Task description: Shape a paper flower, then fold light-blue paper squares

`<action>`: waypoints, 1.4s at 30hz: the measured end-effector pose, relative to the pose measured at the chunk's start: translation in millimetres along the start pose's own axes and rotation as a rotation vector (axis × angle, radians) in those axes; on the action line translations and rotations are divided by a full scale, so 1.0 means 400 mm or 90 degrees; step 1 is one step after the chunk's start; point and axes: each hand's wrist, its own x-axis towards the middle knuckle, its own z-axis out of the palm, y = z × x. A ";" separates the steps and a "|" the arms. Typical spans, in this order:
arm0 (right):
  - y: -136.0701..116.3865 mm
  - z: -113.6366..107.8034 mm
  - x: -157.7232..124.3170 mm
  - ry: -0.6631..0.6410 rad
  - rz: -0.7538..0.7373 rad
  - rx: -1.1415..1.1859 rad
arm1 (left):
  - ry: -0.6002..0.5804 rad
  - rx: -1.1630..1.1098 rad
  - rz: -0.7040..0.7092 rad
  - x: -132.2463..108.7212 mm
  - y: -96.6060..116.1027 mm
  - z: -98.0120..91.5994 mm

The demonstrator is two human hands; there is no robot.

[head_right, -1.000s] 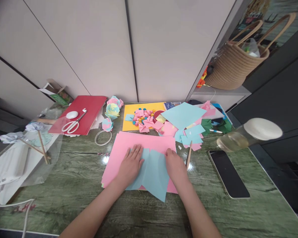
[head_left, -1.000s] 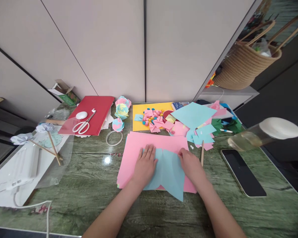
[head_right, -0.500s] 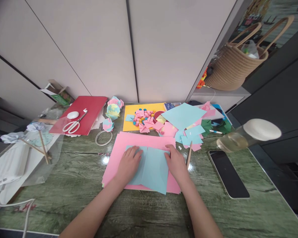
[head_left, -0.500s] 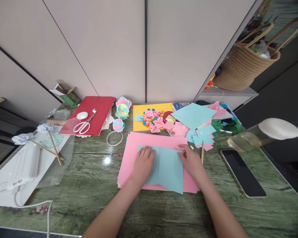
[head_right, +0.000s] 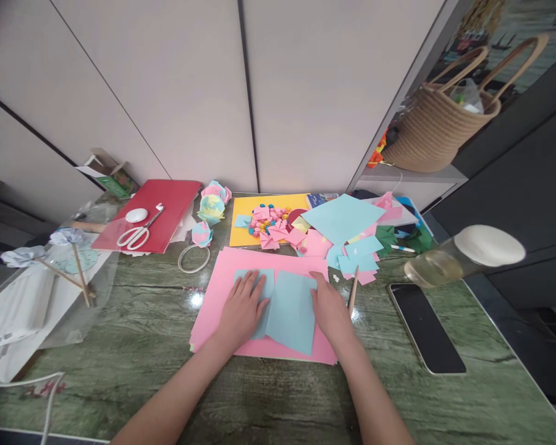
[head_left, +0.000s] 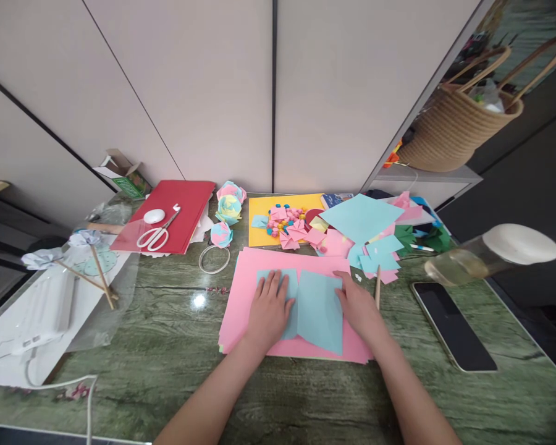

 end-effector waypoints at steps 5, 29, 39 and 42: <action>0.011 -0.007 0.002 0.001 0.015 0.033 | 0.001 -0.001 -0.008 0.002 0.003 -0.004; -0.020 0.000 -0.003 0.035 -0.041 -0.101 | -0.002 -0.014 -0.010 0.003 -0.003 -0.013; -0.008 -0.004 0.009 0.078 -0.034 0.058 | 0.009 -0.011 -0.004 0.002 -0.006 -0.019; -0.008 -0.003 0.012 0.104 -0.047 0.093 | 0.002 -0.009 -0.006 0.001 -0.004 -0.022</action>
